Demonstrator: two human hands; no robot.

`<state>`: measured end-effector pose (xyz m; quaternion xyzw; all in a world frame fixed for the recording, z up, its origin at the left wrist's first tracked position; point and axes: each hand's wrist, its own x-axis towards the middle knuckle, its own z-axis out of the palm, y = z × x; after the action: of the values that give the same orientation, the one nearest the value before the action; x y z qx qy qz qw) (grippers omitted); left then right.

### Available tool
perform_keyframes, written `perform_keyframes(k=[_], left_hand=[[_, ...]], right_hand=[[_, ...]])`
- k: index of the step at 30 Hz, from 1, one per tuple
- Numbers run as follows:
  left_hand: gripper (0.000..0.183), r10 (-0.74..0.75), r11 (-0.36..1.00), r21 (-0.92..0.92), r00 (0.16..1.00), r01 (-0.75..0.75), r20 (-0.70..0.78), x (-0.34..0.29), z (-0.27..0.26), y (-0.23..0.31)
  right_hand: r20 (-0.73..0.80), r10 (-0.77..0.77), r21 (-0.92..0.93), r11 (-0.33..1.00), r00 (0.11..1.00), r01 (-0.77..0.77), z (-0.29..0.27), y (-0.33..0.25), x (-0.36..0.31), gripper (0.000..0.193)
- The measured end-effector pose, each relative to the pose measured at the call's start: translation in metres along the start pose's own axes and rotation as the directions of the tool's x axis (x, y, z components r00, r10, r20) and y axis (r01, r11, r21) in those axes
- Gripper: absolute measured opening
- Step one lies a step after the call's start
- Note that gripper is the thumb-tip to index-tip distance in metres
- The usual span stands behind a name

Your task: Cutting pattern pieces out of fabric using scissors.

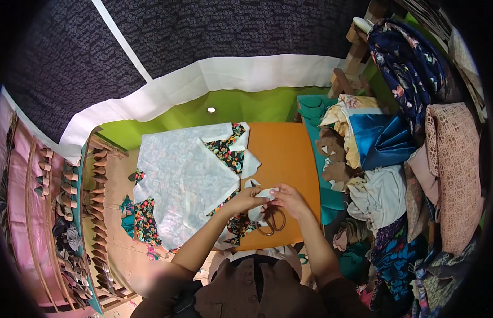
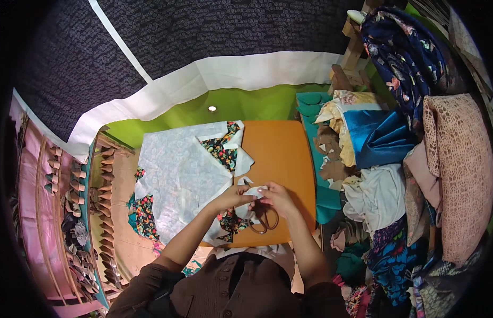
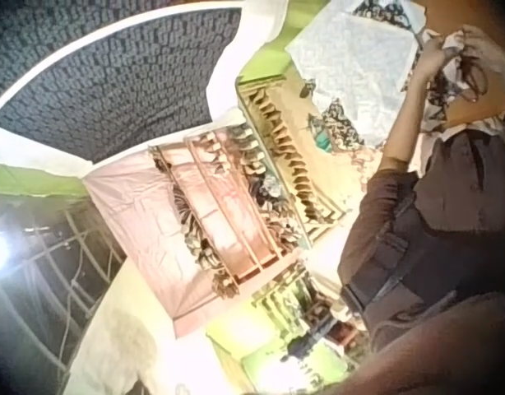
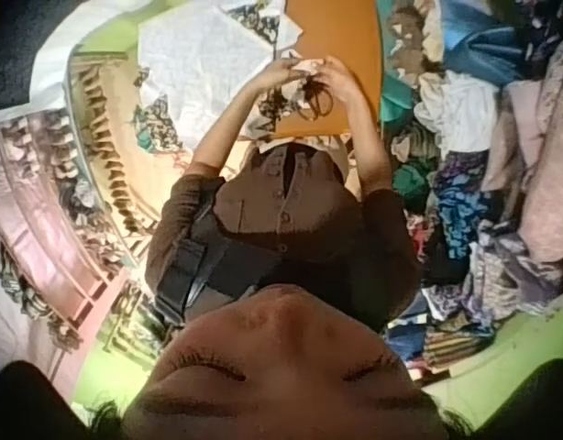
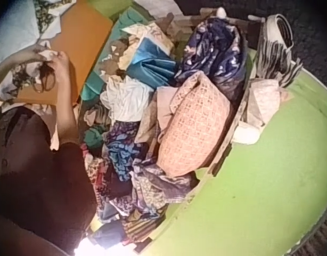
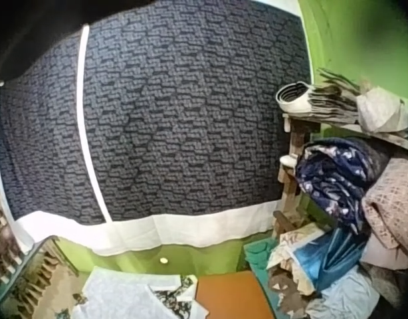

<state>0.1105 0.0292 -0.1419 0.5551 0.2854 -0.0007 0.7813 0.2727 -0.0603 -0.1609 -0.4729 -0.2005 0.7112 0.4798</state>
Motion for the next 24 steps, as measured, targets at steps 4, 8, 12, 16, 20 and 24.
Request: perform_keyframes(k=[4, 8, 12, 16, 20, 24], left_hand=[[0.011, -0.019, 0.999, -0.049, 0.979, 0.009, -0.202, 0.024, -0.006, -0.007], [0.019, -0.03, 0.999, 0.01, 0.952, 0.035, -0.305, 0.053, -0.02, -0.028], [0.026, 0.182, 0.946, 0.324, 0.839, -0.007, -0.512, 0.082, -0.02, -0.057], [0.029, 0.241, 0.74, 0.615, 0.746, 0.273, -0.621, 0.073, 0.013, -0.039], [0.041, 0.442, 0.585, 0.799, 0.771, 0.139, -0.458, 0.058, 0.045, -0.048], [0.035, 0.672, 0.341, 0.94, 0.704, -0.019, -0.23, 0.046, 0.059, -0.066]], right_hand=[[-0.369, -0.141, -0.036, 0.99, 0.919, 0.137, -0.035, -0.013, 0.008, 0.015], [-0.437, -0.238, -0.118, 0.971, 0.868, 0.207, -0.054, -0.026, 0.02, 0.015], [-0.461, -0.356, -0.386, 0.905, 0.813, 0.178, -0.074, -0.025, 0.04, 0.018], [-0.542, -0.545, -0.79, 0.59, 0.639, -0.167, -0.062, -0.026, 0.025, 0.029], [-0.136, -0.822, -0.99, 0.094, 0.553, -0.103, -0.077, 0.02, 0.026, 0.031], [0.031, -0.716, -0.998, -0.061, 0.697, -0.018, -0.038, 0.048, 0.012, 0.019]])
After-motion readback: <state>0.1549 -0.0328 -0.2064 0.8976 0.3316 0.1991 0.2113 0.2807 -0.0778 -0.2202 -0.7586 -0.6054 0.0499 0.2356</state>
